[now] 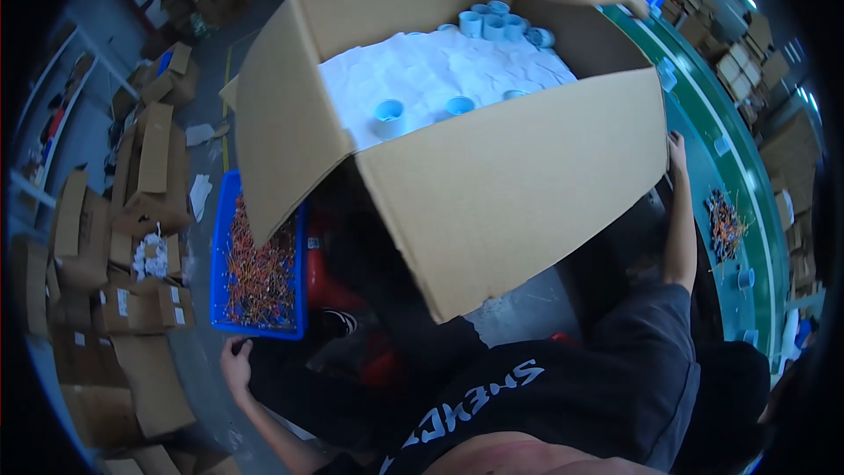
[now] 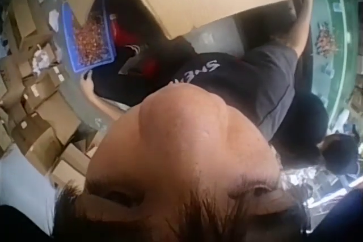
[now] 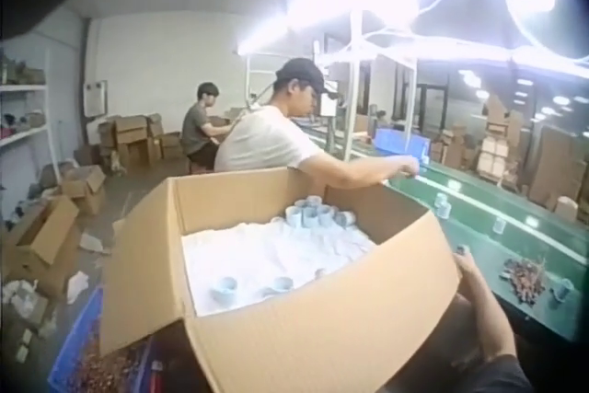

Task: The person is manually packaging small electronic resistors into white plastic containers.

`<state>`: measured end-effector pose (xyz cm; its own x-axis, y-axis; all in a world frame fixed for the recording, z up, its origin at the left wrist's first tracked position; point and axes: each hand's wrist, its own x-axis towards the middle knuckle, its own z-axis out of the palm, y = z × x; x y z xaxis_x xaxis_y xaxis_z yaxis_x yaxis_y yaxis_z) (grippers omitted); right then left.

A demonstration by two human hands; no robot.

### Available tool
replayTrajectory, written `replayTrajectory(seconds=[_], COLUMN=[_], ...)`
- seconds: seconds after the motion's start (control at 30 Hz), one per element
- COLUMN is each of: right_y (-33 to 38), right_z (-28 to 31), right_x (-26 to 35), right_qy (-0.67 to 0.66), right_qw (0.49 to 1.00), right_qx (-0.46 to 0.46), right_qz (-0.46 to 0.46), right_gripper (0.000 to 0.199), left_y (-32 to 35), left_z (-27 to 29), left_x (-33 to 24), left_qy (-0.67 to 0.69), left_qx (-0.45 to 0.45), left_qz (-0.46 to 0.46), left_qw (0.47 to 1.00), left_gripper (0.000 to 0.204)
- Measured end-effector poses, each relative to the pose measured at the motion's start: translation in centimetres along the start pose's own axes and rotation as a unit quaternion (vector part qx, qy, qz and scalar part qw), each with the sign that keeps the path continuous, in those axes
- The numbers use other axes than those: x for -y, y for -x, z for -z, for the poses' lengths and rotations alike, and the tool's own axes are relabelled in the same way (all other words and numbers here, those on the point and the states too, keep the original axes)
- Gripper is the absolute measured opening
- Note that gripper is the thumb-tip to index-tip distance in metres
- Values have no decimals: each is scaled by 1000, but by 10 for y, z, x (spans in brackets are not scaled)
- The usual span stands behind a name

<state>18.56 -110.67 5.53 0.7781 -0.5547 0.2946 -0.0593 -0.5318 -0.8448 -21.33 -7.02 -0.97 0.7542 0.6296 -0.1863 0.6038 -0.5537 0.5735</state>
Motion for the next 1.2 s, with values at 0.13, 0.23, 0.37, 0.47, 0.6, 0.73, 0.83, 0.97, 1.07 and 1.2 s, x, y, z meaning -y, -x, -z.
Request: replayTrajectory(seconds=[0.13, 0.23, 0.37, 0.47, 0.6, 0.73, 0.83, 0.97, 1.07, 1.2], right_y=[73, 163, 259, 295, 274, 238, 278, 115, 69, 119], right_z=[-35, -64, -140, -245, -361, -401, -437, -470, -500, -537], right_x=[113, 277, 439, 492, 467, 408, 419, 357, 333, 342], right_qy=[-76, -39, 70, 105, 1, -179, -29, -197, -202, -211], right_qw=[993, 970, 813, 673, 644, 700, 767, 210, 184, 103], right_qx=[-75, -1, 350, 562, 708, 691, 640, 563, 564, 564], right_qz=[51, 240, 460, 470, 290, -3, -38, -774, -779, -792], right_gripper=[37, 21, 19, 20, 25, 34, 40, 45, 43, 40], left_y=[-15, -20, -10, -7, -17, 7, 26, -7, -53, -127], left_z=[21, 21, 10, 5, -5, -8, 10, 4, 5, 1], left_x=[20, 46, 39, 22, 18, -2, 4, -22, -43, -59], left_qy=[54, 57, 43, 28, 62, 40, 13, 2, -13, -38], left_qx=[28, 4, -33, -70, -101, -168, -179, -127, -140, -47], left_qz=[34, 24, -31, -17, -18, 18, 53, 34, -14, -150], left_qw=[998, 998, 998, 997, 993, 985, 982, 991, 990, 987], left_gripper=[23, 28, 33, 38, 35, 31, 29, 27, 28, 32])
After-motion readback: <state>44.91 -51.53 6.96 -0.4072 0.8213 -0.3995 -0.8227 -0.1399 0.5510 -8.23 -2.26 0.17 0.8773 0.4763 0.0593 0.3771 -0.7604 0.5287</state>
